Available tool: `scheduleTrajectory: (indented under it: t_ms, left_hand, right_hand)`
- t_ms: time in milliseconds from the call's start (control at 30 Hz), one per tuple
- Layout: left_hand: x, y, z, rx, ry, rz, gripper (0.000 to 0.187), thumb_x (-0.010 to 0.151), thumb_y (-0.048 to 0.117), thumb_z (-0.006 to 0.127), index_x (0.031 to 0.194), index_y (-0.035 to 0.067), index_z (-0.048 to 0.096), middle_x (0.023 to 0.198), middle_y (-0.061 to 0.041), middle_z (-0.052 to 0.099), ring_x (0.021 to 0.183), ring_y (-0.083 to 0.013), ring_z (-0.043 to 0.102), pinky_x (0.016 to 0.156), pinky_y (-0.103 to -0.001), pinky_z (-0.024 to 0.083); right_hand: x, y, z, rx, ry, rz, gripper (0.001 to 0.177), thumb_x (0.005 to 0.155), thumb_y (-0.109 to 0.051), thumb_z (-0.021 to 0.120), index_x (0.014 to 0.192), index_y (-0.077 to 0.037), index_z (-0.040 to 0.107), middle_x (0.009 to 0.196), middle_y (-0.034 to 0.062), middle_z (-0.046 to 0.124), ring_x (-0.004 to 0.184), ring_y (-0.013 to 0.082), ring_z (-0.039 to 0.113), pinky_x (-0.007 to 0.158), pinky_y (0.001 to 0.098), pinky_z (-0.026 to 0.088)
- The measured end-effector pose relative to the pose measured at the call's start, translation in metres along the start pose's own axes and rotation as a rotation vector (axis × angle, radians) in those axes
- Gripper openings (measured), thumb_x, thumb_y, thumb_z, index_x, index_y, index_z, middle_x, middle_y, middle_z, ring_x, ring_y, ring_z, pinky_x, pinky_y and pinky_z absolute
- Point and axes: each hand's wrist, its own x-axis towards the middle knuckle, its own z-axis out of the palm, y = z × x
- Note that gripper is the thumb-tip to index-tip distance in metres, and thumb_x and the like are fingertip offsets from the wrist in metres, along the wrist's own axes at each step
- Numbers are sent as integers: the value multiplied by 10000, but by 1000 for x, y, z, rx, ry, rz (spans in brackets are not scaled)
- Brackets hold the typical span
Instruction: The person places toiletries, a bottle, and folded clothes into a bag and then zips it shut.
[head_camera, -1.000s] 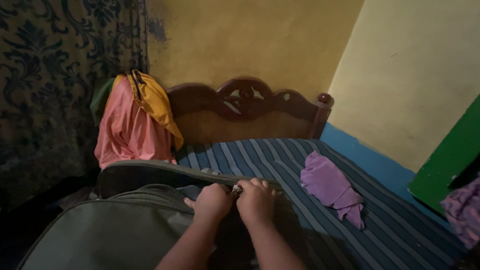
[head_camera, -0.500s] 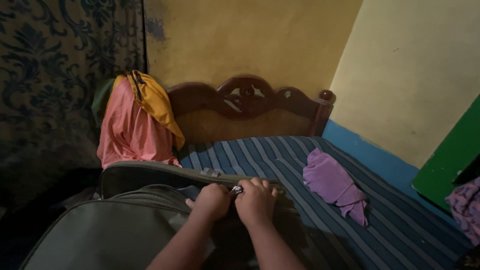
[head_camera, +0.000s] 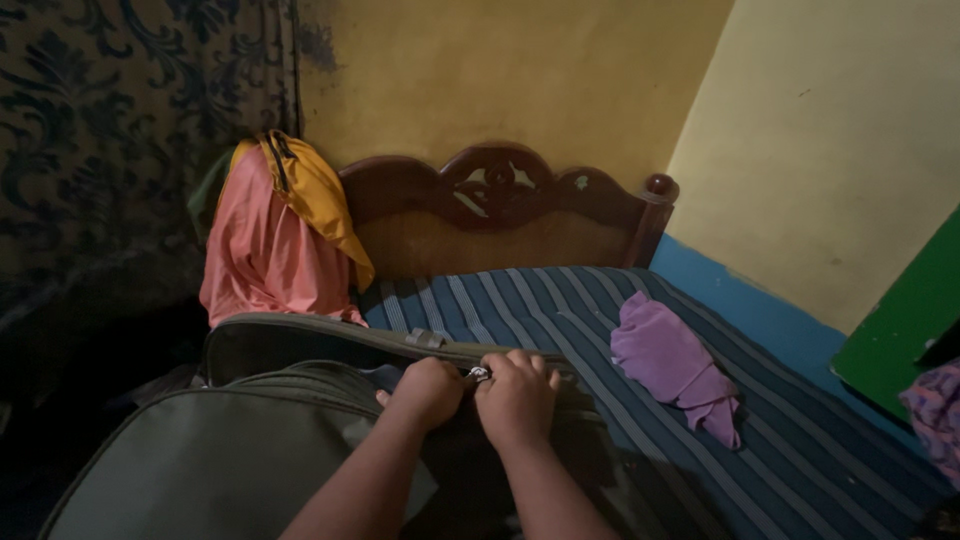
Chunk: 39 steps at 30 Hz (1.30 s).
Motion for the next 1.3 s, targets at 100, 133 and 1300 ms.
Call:
scheduleTrajectory:
  t_ms: [100,133,1300]
  left_hand:
    - [-13,10,-11,39,4,61,393,981,426,570,1150,136,774,1232,-156,703,1160,-366,651,1041,-442,489]
    - [-16,14,-13,-24,-26,-54,371,988,414,567,1186,164,756,1269,-135,684,1193,-355,631,1061,-494,440]
    - [25,-101,-109,608,57,-38,292,1017,321,491,1187,233,711,1177,-54,705,1131,-243,657,1075,-551,351]
  right_hand:
    - [0,-3,-4,-11,-37,16,252,880,-174,695,1130,-168,730,1227,24,651,1280,235,510,1196,537,243]
    - [-1,-3,-5,-11,-37,16,252,880,-174,695,1130,-168,730,1227,24,651,1280,235,510,1196,537,243]
    - [47,38,13,2,-3,-213,408,873,-18,532,1214,-138,722,1267,56,672,1213,288,583,1043,467,413]
